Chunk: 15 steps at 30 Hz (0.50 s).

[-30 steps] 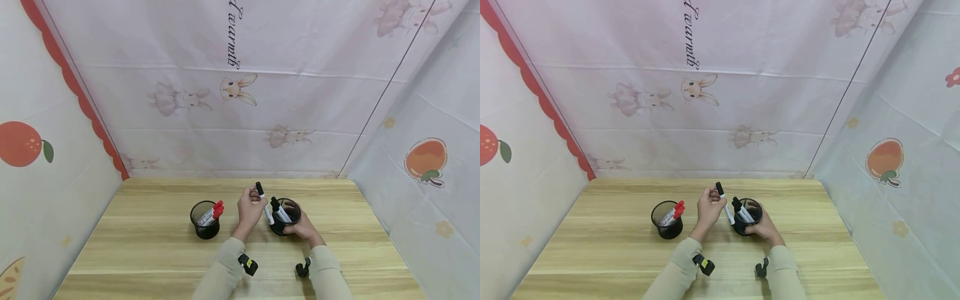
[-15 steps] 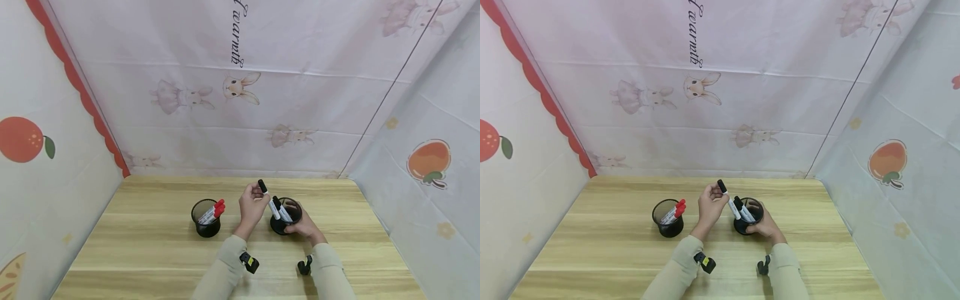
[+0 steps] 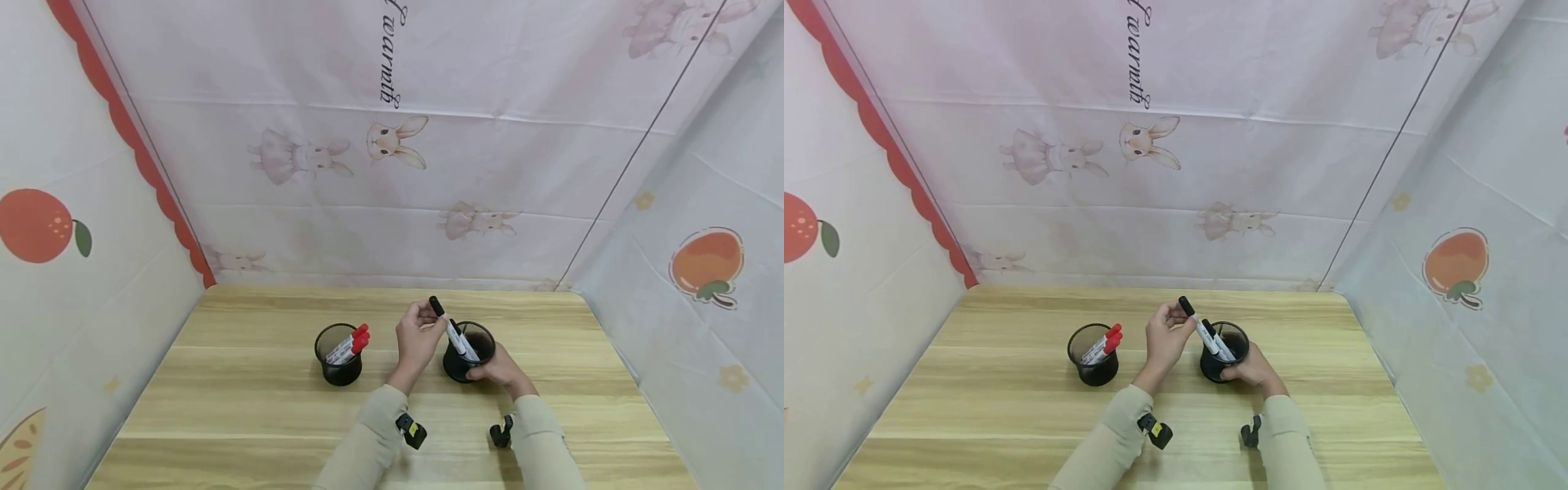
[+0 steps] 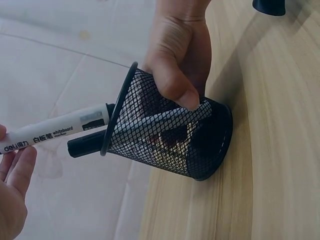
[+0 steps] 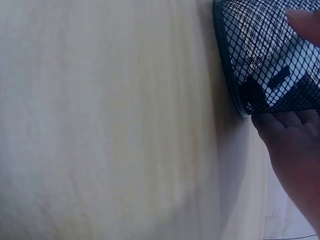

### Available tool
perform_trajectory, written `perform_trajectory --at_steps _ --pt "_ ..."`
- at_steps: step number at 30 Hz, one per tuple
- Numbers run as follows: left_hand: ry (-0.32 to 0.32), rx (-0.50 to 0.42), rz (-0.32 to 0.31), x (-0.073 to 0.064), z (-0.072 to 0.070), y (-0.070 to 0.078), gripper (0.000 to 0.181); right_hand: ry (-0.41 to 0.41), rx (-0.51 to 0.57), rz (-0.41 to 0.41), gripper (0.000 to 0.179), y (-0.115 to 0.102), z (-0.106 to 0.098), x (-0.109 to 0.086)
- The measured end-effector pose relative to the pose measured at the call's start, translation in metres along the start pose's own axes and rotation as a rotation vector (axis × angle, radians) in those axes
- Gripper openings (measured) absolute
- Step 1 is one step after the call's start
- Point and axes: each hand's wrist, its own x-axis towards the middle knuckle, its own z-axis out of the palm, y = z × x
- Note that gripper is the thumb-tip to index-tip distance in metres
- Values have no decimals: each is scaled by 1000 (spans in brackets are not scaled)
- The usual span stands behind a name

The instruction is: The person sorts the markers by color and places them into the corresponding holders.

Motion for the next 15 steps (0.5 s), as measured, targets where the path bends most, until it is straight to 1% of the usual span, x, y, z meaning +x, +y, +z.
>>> perform_trajectory --at_steps 4,8,9,11,15 --pt "-6 15 4 -1 1 -2 22 -1 -10 2 77 1 0 1" --pt "-29 37 13 -5 0 16 18 -4 7 -1 78 2 1 1" --pt "-36 44 11 -6 0 16 18 -6 16 1 77 2 1 1" --pt "-46 68 3 -6 -1 15 17 -7 36 6 77 2 1 1" --pt "-58 116 -20 -4 0 -6 16 -9 50 -7 77 3 1 2"
